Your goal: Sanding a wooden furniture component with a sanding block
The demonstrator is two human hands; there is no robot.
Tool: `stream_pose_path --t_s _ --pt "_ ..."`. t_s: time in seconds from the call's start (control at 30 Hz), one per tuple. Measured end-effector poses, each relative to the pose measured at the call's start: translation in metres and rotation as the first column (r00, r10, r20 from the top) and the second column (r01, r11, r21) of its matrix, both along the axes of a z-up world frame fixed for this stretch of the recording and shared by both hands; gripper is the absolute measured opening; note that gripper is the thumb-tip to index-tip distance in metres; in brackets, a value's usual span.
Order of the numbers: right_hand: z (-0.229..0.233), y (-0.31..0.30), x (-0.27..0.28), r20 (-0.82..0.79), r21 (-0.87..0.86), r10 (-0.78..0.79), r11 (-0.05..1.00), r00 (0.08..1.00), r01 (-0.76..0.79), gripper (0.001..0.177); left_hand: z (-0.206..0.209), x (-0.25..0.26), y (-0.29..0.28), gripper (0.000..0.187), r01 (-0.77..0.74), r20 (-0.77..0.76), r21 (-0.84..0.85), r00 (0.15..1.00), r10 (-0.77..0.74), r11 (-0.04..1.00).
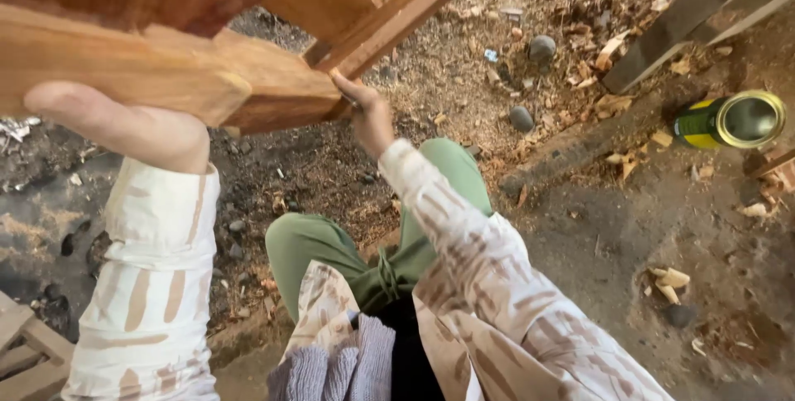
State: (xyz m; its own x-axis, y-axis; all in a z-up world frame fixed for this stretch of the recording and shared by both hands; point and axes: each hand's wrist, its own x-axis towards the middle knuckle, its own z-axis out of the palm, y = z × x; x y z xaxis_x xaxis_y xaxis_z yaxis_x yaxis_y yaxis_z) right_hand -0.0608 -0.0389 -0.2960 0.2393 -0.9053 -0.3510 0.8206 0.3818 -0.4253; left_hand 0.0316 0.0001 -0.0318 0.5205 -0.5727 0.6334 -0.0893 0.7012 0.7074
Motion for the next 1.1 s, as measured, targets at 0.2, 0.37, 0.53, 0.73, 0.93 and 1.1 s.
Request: stream_pose_path --t_s 0.2,0.37,0.53,0.73,0.93,1.1 --pt "-0.016 -0.012 -0.003 -0.730 -0.263 -0.029 0.934 0.683 -0.242 0.028 0.038 -0.047 -0.001 0.078 0.039 -0.642 -0.491 0.659 -0.392 0.870" --pt "-0.020 -0.002 -0.007 -0.578 -0.402 -0.046 0.885 0.815 -0.235 0.040 0.035 -0.045 0.003 0.091 0.074 -0.620 -0.343 0.732 -0.285 0.936" --pt "-0.020 -0.024 -0.004 -0.631 -0.241 0.094 0.920 0.770 -0.310 0.043 0.026 -0.032 -0.004 0.079 0.052 -0.587 -0.466 0.729 -0.352 0.883" --pt "-0.024 -0.016 -0.030 -0.671 -0.504 -0.052 0.764 0.739 -0.404 0.048 0.038 -0.047 -0.002 0.077 0.019 -0.630 -0.509 0.674 -0.387 0.861" --pt "0.032 -0.015 -0.023 -0.107 -0.045 0.226 0.972 0.968 -0.232 0.029 0.037 -0.043 0.000 0.080 0.003 -0.603 -0.518 0.708 -0.367 0.856" --pt "-0.027 -0.018 -0.018 -0.392 -0.519 0.000 0.826 0.920 -0.221 0.044 0.044 -0.060 -0.006 0.093 -0.017 -0.659 -0.356 0.713 -0.238 0.934"
